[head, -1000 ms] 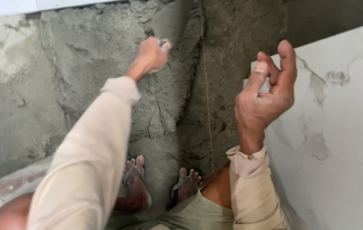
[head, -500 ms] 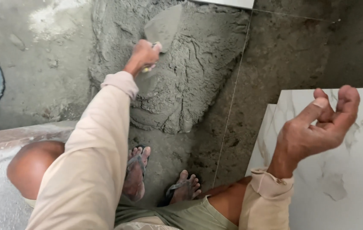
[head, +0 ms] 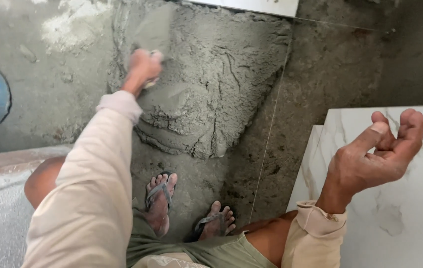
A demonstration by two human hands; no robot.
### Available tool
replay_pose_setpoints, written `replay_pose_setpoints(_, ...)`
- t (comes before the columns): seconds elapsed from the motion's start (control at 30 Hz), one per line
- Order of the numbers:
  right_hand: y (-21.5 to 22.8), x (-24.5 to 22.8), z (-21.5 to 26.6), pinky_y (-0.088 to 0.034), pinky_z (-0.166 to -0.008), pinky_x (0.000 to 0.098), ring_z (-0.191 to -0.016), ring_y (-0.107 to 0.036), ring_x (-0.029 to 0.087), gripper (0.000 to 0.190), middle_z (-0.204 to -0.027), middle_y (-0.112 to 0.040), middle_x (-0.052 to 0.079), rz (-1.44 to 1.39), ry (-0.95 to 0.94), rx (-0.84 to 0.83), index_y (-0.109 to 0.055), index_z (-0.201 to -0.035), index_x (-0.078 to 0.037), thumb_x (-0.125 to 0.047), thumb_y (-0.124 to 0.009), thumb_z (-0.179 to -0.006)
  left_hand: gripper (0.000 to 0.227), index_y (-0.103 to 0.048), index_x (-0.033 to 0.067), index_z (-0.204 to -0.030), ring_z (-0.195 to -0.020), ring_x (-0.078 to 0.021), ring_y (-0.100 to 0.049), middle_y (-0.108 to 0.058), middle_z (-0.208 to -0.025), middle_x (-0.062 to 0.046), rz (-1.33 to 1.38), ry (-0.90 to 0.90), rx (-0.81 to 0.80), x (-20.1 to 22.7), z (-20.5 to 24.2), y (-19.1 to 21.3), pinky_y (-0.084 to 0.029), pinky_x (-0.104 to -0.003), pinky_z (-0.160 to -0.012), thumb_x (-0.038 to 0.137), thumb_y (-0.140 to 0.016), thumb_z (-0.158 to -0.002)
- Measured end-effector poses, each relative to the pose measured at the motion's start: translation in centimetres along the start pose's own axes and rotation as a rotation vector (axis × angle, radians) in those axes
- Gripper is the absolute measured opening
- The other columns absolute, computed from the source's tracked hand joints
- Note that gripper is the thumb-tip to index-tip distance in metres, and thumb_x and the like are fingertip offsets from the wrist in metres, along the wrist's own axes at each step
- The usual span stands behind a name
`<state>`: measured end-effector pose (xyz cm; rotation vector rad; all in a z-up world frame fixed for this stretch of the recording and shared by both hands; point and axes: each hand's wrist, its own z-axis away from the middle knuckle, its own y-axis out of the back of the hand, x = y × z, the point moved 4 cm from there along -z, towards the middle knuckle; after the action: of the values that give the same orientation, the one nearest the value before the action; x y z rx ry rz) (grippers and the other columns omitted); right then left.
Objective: Spreading and leveling wet mortar on a floor using a hand trowel to prepare for tile installation.
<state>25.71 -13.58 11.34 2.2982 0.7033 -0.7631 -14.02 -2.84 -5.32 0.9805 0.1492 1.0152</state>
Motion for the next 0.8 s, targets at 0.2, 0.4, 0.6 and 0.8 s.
replay_pose_setpoints(0.2, -2.0, -1.2, 0.0, -0.05, -0.083, 0.0418, -0.062, -0.029, 0.018, 0.024, -0.102, -0.042, 0.017, -0.039, -0.006, -0.016, -0.041, -0.11, 0.006, 0.01, -0.038, -0.087, 0.018, -0.047, 0.0013, -0.085, -0.042, -0.0083, -0.042, -0.048, -0.062, -0.003, 0.16, -0.106, -0.234, 5.4, 4.7, 0.4, -0.035, -0.018, -0.033, 0.016, -0.037, -0.086)
replay_pose_setpoints(0.4, -2.6, -0.8, 0.4, -0.048, -0.082, 0.0433, -0.079, -0.051, 0.034, 0.026, -0.109, -0.039, 0.018, -0.059, 0.064, -0.088, -0.038, -0.115, 0.006, 0.012, -0.037, -0.09, 0.031, -0.042, 0.0027, -0.061, -0.037, -0.012, -0.039, -0.046, -0.049, -0.007, 0.216, -0.086, -0.186, 3.9, 0.7, 1.9, -0.033, -0.021, -0.031, 0.023, -0.036, -0.083)
replay_pose_setpoints(0.6, -2.8, -1.2, 0.3, -0.051, -0.081, 0.0432, -0.097, -0.048, 0.036, 0.027, -0.111, -0.041, 0.028, 0.004, 0.103, -0.072, -0.035, -0.119, 0.008, 0.009, -0.038, -0.092, 0.026, -0.048, 0.0062, -0.085, -0.051, -0.0098, -0.052, -0.055, -0.066, -0.001, 0.102, 0.007, -0.084, -0.2, -4.7, 5.0, -0.042, -0.024, -0.042, 0.032, -0.042, -0.086)
replay_pose_setpoints(0.8, -3.3, -2.1, 0.4, -0.049, -0.08, 0.0437, -0.073, -0.043, 0.029, 0.023, -0.108, -0.039, 0.024, 0.025, 0.092, -0.103, -0.035, -0.116, 0.011, 0.009, -0.036, -0.094, 0.021, -0.043, 0.0036, -0.1, -0.042, -0.0078, -0.046, -0.05, -0.065, -0.002, 0.313, 0.158, -0.067, -3.2, -6.1, 7.3, -0.038, -0.016, -0.031, 0.022, -0.041, -0.089)
